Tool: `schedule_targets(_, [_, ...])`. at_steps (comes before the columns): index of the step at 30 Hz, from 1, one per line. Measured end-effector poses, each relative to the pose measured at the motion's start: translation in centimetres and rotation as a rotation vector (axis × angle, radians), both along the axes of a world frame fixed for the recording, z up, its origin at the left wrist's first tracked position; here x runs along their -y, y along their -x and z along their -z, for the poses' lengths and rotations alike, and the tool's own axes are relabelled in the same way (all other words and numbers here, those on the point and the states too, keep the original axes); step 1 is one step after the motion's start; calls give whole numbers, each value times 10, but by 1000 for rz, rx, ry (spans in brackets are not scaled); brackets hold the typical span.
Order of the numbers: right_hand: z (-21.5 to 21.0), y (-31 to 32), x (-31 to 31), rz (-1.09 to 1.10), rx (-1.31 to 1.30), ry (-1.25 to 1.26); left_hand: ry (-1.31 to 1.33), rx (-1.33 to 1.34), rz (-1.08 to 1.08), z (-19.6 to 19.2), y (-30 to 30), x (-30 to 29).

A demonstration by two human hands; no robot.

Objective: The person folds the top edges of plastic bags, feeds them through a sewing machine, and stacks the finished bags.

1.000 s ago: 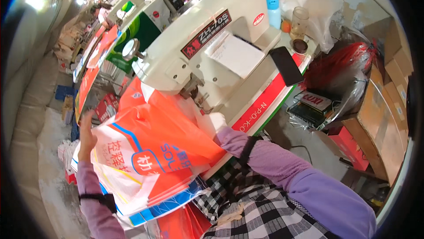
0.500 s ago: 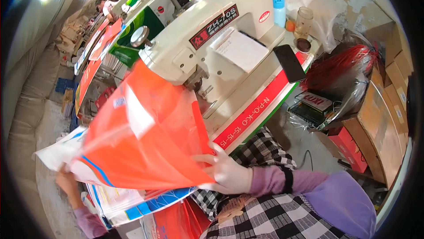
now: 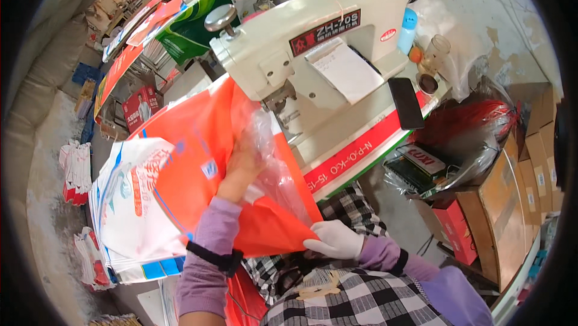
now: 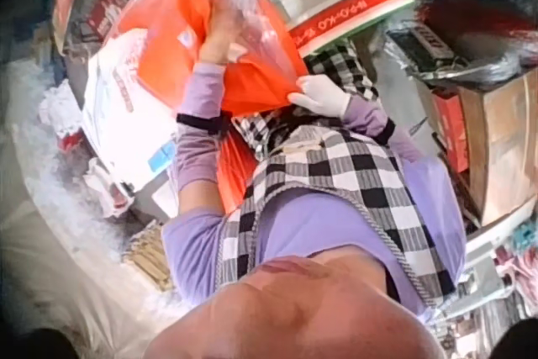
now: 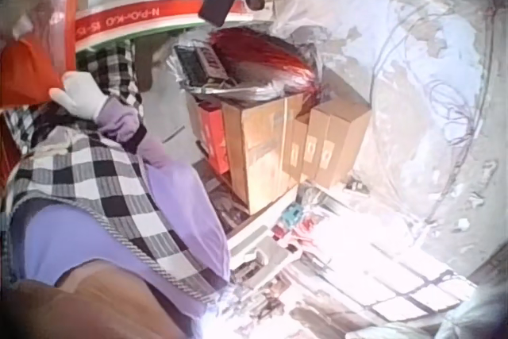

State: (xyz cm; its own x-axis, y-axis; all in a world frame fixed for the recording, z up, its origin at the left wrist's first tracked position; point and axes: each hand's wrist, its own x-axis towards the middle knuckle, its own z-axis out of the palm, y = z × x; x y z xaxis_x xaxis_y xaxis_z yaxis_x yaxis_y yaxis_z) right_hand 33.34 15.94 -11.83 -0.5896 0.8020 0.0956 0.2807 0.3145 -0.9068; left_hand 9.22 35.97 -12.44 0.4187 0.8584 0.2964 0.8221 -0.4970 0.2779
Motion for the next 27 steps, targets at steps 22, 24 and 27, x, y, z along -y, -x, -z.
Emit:
schedule_targets(22, [-29, 10, 0, 11, 45, -87, -7, -1, 350, -47, -27, -52])
schedule_targets(24, [-25, 9, 2, 64, 27, -128, 65, -4, 327, -29, -25, -44])
schedule_targets(27, [-32, 7, 1, 39, 29, -147, 140, -60, 276, -26, -22, -24])
